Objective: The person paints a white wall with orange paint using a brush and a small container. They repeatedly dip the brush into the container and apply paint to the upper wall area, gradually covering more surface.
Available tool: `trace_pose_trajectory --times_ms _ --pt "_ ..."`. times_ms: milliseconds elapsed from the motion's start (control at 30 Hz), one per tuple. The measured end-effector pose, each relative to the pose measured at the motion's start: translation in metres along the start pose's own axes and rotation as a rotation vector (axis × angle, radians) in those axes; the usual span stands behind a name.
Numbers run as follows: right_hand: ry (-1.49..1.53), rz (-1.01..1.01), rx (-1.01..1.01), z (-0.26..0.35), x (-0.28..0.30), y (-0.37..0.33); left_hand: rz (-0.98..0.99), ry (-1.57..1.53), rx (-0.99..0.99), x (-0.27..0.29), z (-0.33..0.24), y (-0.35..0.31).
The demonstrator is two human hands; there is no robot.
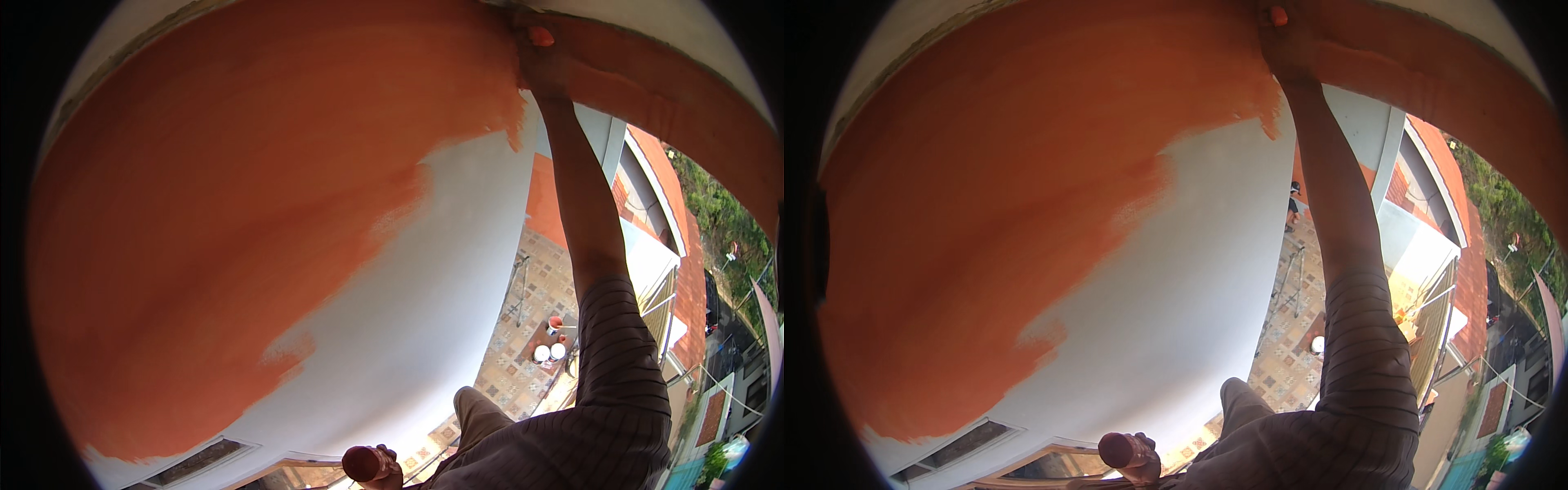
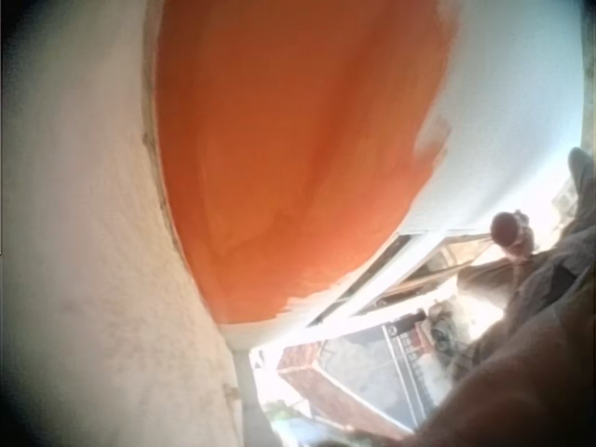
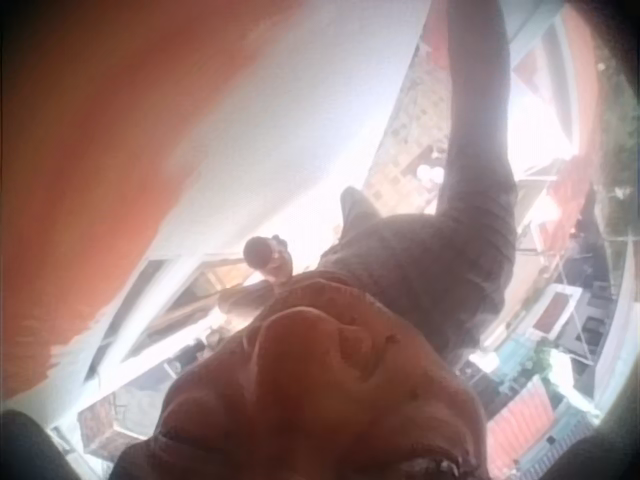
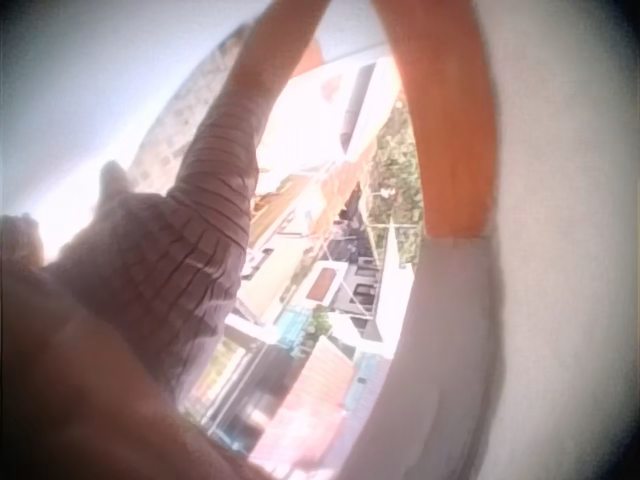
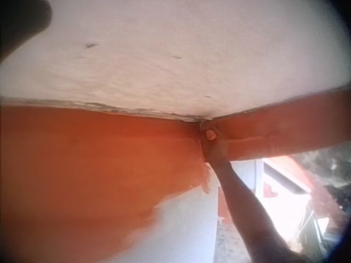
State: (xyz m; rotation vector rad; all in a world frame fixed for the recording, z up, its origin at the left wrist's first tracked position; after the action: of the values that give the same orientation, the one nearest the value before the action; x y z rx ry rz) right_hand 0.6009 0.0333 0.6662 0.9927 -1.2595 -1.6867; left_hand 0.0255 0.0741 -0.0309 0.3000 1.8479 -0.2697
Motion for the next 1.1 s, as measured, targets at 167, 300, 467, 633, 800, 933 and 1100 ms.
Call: trace_pose_trajectory --times_ms 167,300,467,633,800,933,1100 --pt "-0.208 -0.137 -0.047 -0.025 0.049 -0.002 -0.225 -0.474 0.223 0.000 0.008 0.003" --pt "-0.037 -0.273 -0.164 -0.038 0.068 -0.022 0.019 -0.449 0.347 -0.016 0.008 0.003" --pt "0.421 -0.225 -0.112 -0.053 0.035 -0.003 -0.175 -0.486 0.228 0.000 0.007 0.001" --pt "0.071 -0.120 -0.044 -0.072 0.019 0.014 -0.129 -0.581 0.354 0.004 0.010 0.000" --pt "-0.108 -0.057 -0.207 -0.076 0.035 0.016 -0.133 -0.621 0.366 -0.003 0.012 -0.006" --pt "0.085 0.145 -0.225 -0.070 0.061 0.019 -0.156 -0.581 0.360 -0.007 0.012 -0.006" --pt "0.250 -0.530 0.008 -0.018 0.093 -0.044 -0.062 -0.629 0.325 -0.010 0.012 -0.002"
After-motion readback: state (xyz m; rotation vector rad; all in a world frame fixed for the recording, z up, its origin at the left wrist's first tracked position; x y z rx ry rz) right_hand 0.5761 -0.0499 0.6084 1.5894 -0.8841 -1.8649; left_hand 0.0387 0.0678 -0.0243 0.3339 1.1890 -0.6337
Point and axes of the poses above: each hand's wrist, its own y-axis towards the middle knuckle, its own x-axis out of the back of the hand, z = x × y, the point moved 6 cm from there along y, towards the middle knuckle, and after that the axes turned 14 degrees about -y, right-handed, at the moved point
